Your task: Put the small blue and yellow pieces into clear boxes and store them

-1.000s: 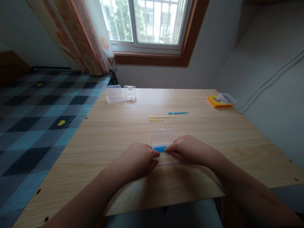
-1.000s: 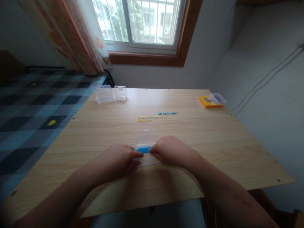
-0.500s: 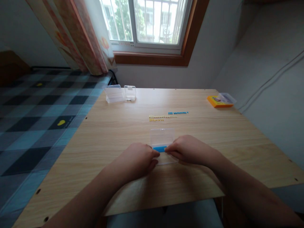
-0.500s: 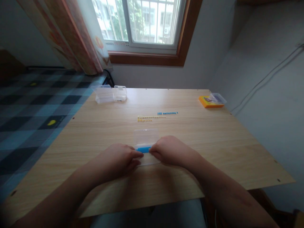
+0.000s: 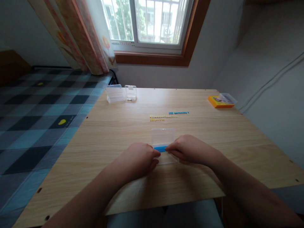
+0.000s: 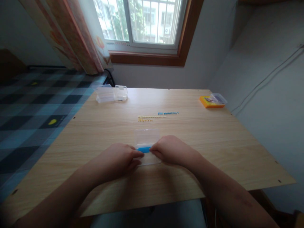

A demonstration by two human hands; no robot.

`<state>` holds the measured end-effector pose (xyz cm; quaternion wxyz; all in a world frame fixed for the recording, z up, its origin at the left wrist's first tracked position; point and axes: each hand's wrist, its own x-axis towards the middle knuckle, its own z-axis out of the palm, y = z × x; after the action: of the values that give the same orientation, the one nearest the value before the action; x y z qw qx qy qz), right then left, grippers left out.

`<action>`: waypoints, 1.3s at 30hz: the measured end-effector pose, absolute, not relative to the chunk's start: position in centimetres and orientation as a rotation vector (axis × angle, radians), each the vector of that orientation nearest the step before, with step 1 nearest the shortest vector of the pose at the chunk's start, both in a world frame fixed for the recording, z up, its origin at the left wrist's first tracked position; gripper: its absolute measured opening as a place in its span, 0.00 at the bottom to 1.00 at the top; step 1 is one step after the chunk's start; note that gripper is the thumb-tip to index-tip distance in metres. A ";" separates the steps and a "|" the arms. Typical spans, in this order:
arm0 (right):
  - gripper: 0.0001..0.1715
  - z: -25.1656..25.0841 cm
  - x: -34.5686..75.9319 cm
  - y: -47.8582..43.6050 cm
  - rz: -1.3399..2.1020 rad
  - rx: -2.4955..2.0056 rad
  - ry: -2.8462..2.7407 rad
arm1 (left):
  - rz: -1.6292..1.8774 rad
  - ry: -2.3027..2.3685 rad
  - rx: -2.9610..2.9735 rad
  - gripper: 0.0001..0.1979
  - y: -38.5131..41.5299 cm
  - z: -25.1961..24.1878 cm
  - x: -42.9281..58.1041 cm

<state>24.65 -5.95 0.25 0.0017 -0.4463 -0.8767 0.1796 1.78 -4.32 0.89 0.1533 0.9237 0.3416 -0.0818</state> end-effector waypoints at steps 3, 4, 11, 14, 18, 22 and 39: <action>0.15 0.2 24.7 -6.0 0.556 -1.411 -2.760 | -0.260 0.984 2.644 0.10 -4.3 0.9 1.8; 0.15 0.2 24.7 -6.0 0.561 -1.408 -2.761 | -0.273 0.983 2.644 0.10 -4.3 0.9 1.8; 0.16 0.4 24.8 -5.9 0.585 -1.399 -2.749 | -0.288 0.987 2.672 0.11 -4.3 0.7 1.8; 0.16 0.6 24.9 -6.0 0.633 -1.405 -2.734 | -0.277 0.998 2.664 0.11 -4.3 0.8 1.8; 0.16 1.1 25.5 -5.9 0.848 -1.327 -2.662 | -0.245 0.990 2.654 0.11 -4.4 1.3 1.8; 0.16 1.9 27.2 -5.5 1.152 -1.146 -2.544 | -0.157 0.889 2.642 0.12 -4.3 2.1 1.2; 0.21 -6.1 29.6 1.2 -0.022 -1.567 -1.746 | 0.928 1.350 2.336 0.21 1.9 -1.7 -0.8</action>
<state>29.58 1.25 -6.06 0.3871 -0.6158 -0.6862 -0.0088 -0.81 1.94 -1.70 0.1434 0.8102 0.4683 0.3219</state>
